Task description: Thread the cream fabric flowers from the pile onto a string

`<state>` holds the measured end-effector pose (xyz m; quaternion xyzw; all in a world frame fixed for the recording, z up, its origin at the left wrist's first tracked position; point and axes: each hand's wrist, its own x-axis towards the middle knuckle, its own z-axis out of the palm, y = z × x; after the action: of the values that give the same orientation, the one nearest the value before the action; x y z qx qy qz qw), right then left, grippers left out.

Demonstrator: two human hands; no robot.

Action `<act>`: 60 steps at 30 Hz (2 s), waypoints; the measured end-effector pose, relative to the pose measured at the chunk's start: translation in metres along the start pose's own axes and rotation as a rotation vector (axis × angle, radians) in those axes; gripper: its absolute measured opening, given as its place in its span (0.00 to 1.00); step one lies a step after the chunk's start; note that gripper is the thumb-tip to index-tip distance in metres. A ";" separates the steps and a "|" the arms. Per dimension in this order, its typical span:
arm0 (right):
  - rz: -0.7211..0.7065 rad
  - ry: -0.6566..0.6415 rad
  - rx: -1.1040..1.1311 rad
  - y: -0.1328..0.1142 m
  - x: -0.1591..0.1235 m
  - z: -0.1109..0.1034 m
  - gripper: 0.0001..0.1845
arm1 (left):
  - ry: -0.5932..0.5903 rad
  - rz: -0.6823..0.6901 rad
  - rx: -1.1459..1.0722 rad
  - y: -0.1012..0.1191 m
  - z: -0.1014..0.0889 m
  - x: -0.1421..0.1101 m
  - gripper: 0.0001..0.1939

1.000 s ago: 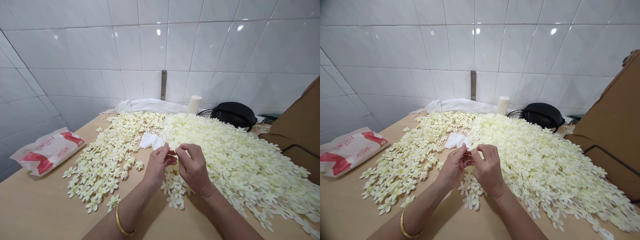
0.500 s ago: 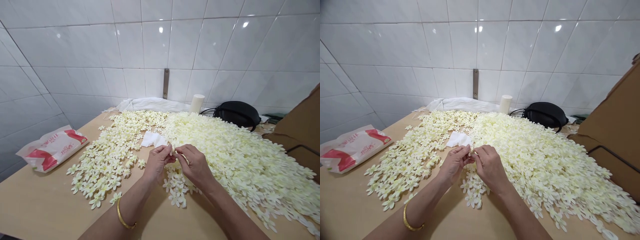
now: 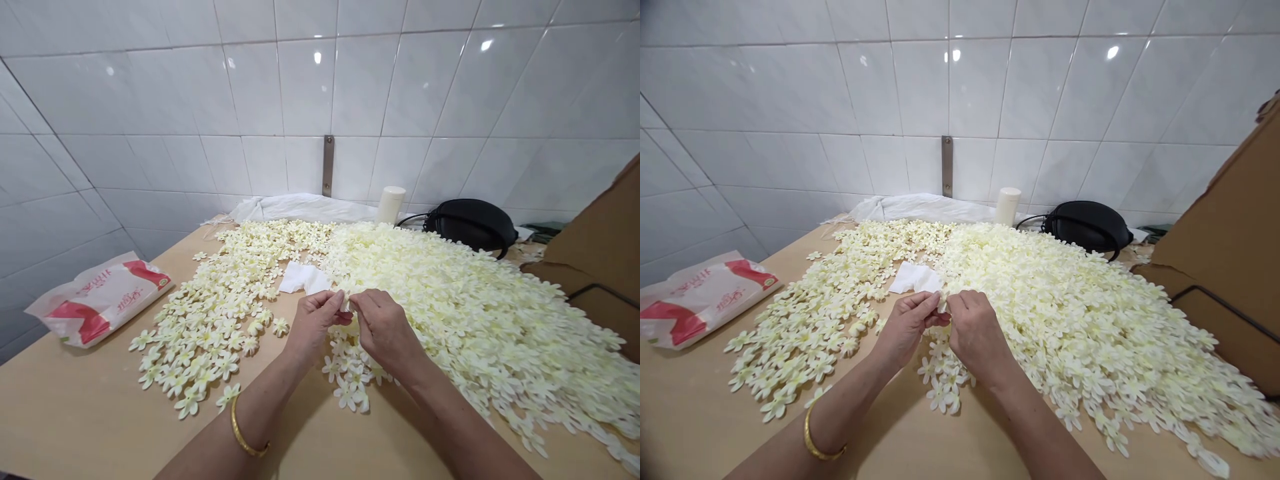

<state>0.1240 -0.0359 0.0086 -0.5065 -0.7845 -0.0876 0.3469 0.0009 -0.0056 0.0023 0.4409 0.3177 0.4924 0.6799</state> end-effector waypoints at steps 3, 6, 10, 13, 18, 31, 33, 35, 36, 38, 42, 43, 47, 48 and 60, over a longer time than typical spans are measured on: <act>0.095 0.023 0.138 -0.002 0.002 -0.003 0.11 | 0.001 -0.049 -0.063 0.001 0.000 0.001 0.12; 0.295 0.009 0.390 -0.002 0.006 -0.008 0.10 | 0.027 -0.089 -0.121 0.003 0.002 0.000 0.11; 0.477 -0.044 0.731 0.006 0.009 -0.011 0.08 | 0.032 -0.063 -0.094 0.005 0.003 -0.001 0.10; 0.515 -0.051 0.870 0.010 0.009 -0.010 0.08 | 0.088 0.018 -0.015 0.006 0.004 -0.003 0.11; 0.415 0.070 0.525 0.008 0.008 -0.009 0.08 | 0.120 0.083 0.176 0.008 0.005 -0.006 0.04; 0.044 0.064 0.052 0.006 0.002 0.002 0.10 | 0.120 0.067 0.176 0.005 0.006 -0.006 0.07; 0.044 0.048 0.062 0.006 0.002 0.002 0.10 | 0.130 0.058 0.162 0.006 0.006 -0.006 0.08; 0.034 0.034 0.056 0.007 0.002 0.002 0.09 | 0.143 0.050 0.151 0.006 0.006 -0.006 0.11; 0.029 0.031 0.047 0.007 0.002 0.002 0.10 | 0.141 0.048 0.152 0.007 0.006 -0.005 0.12; 0.021 0.025 0.034 0.007 0.001 0.002 0.10 | 0.115 0.052 0.173 0.006 0.005 -0.005 0.13; 0.018 0.024 0.078 0.004 0.002 0.001 0.10 | 0.057 0.041 0.165 0.004 0.003 -0.004 0.10; 0.032 0.027 0.115 0.004 0.003 0.000 0.10 | 0.047 0.023 0.128 0.004 0.003 -0.004 0.10; 0.142 0.035 0.305 0.001 0.005 -0.005 0.10 | 0.025 -0.084 -0.066 0.005 0.002 -0.002 0.12; 0.171 0.037 0.345 0.000 0.005 -0.006 0.10 | 0.028 -0.109 -0.100 0.005 0.002 -0.001 0.12; 0.413 -0.011 0.718 0.007 0.007 -0.008 0.08 | 0.000 -0.200 -0.205 0.007 0.002 -0.001 0.13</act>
<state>0.1318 -0.0314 0.0180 -0.5004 -0.6489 0.2659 0.5077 -0.0005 -0.0060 0.0098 0.3350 0.3082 0.4522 0.7670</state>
